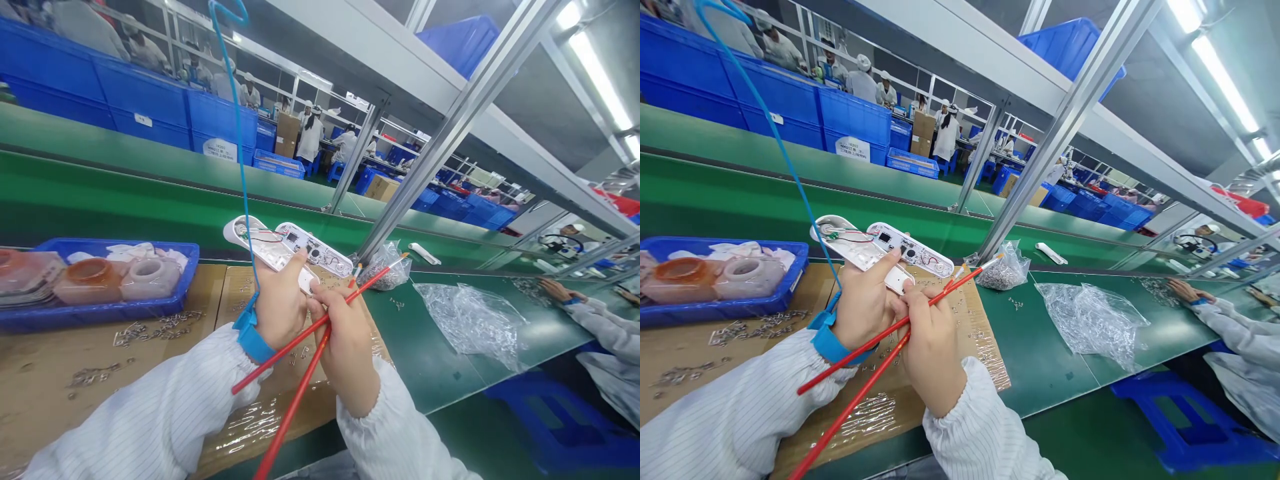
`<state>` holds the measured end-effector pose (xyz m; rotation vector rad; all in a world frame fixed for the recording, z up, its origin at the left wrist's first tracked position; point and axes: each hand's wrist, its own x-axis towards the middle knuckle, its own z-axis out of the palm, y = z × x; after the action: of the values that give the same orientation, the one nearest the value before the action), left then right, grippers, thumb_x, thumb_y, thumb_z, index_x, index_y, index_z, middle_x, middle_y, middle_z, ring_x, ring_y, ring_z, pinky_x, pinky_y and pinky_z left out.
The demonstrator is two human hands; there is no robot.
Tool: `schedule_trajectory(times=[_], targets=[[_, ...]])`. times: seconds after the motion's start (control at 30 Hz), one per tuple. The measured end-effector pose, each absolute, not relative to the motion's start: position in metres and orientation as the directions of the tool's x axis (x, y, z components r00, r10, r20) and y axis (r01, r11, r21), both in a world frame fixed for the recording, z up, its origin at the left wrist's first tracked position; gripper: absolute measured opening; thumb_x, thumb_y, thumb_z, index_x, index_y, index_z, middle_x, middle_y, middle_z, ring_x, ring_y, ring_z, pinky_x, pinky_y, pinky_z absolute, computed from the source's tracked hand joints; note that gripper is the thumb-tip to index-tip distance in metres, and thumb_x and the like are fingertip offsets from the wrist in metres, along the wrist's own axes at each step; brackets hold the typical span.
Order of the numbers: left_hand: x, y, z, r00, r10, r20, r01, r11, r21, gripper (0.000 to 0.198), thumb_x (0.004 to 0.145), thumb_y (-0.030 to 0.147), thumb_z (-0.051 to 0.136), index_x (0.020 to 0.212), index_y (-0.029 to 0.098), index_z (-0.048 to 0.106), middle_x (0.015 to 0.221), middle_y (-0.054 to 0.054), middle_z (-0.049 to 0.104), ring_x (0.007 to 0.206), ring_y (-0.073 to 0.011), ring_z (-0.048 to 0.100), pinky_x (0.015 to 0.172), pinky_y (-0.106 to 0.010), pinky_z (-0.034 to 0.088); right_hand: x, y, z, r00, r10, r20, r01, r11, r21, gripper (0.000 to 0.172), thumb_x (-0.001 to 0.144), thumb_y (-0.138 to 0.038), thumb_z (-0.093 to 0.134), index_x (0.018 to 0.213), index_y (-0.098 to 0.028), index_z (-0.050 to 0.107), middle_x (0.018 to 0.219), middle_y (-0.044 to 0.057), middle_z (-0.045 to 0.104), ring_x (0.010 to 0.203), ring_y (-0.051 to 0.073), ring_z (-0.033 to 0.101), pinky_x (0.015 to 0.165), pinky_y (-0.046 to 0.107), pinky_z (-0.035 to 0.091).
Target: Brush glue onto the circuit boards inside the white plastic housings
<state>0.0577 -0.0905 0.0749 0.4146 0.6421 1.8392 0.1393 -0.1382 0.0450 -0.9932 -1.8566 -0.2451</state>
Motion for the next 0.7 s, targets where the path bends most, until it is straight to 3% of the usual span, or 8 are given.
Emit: schedule_trajectory(times=[0.1, 0.2, 0.33, 0.47, 0.57, 0.7], targets=[[0.054, -0.083, 0.074, -0.342, 0.94, 0.019, -0.767, -0.291, 0.573, 0.055, 0.07, 0.006, 0.068, 0.119, 0.024, 0.049, 0.112, -0.005, 0.065, 0.097, -0.0192, 0.065, 0.084, -0.032, 0.053, 0.153, -0.15, 0.052, -0.258, 0.558, 0.789, 0.673, 0.69, -0.267, 0.027, 0.093, -0.014, 0.045, 0.115, -0.018, 0.059, 0.09, 0.008, 0.061, 0.088, 0.018, 0.06, 0.072, 0.03, 0.056], [0.048, -0.072, 0.071, -0.304, 0.951, 0.064, -0.757, -0.282, 0.589, 0.048, 0.068, 0.006, 0.069, 0.111, 0.021, 0.053, 0.107, -0.005, 0.066, 0.098, -0.0191, 0.064, 0.086, -0.033, 0.052, 0.183, -0.154, 0.067, -0.257, 0.567, 0.782, 0.636, 0.709, -0.305, 0.025, 0.097, -0.024, 0.041, 0.114, -0.024, 0.059, 0.084, 0.004, 0.058, 0.075, 0.014, 0.06, 0.065, 0.028, 0.054], [0.039, -0.061, 0.069, -0.219, 0.97, 0.107, -0.69, -0.231, 0.686, 0.037, 0.068, 0.011, 0.072, 0.101, 0.018, 0.057, 0.107, -0.007, 0.067, 0.099, -0.0217, 0.064, 0.088, -0.037, 0.051, 0.223, -0.141, 0.094, -0.137, 0.54, 0.831, 0.623, 0.699, -0.352, 0.038, 0.096, -0.05, 0.037, 0.102, -0.022, 0.061, 0.081, 0.003, 0.056, 0.061, 0.011, 0.055, 0.053, 0.026, 0.049], [0.032, -0.057, 0.07, -0.202, 0.974, 0.104, -0.577, -0.204, 0.79, 0.041, 0.068, 0.016, 0.075, 0.105, 0.018, 0.057, 0.112, -0.009, 0.067, 0.103, -0.0246, 0.063, 0.09, -0.041, 0.05, 0.234, -0.129, 0.119, 0.038, 0.527, 0.849, 0.449, 0.75, -0.485, 0.047, 0.088, -0.064, 0.043, 0.092, -0.02, 0.061, 0.075, 0.002, 0.056, 0.06, 0.013, 0.056, 0.046, 0.025, 0.045], [0.028, -0.057, 0.07, -0.194, 0.969, 0.155, -0.467, -0.23, 0.854, 0.044, 0.07, 0.024, 0.075, 0.11, 0.019, 0.057, 0.115, -0.009, 0.066, 0.102, -0.0249, 0.064, 0.088, -0.042, 0.051, 0.23, -0.127, 0.13, 0.124, 0.464, 0.877, 0.368, 0.799, -0.475, 0.049, 0.085, -0.066, 0.047, 0.091, -0.02, 0.063, 0.069, 0.001, 0.057, 0.057, 0.013, 0.055, 0.045, 0.025, 0.043], [0.023, -0.061, 0.071, -0.156, 0.939, 0.306, -0.201, -0.333, 0.921, 0.041, 0.075, 0.036, 0.071, 0.112, 0.021, 0.06, 0.116, -0.009, 0.066, 0.102, -0.0255, 0.064, 0.089, -0.043, 0.05, 0.224, -0.127, 0.131, 0.25, 0.3, 0.92, 0.266, 0.893, -0.364, 0.043, 0.088, -0.057, 0.051, 0.085, -0.018, 0.068, 0.057, -0.001, 0.054, 0.053, 0.014, 0.054, 0.046, 0.027, 0.042]])
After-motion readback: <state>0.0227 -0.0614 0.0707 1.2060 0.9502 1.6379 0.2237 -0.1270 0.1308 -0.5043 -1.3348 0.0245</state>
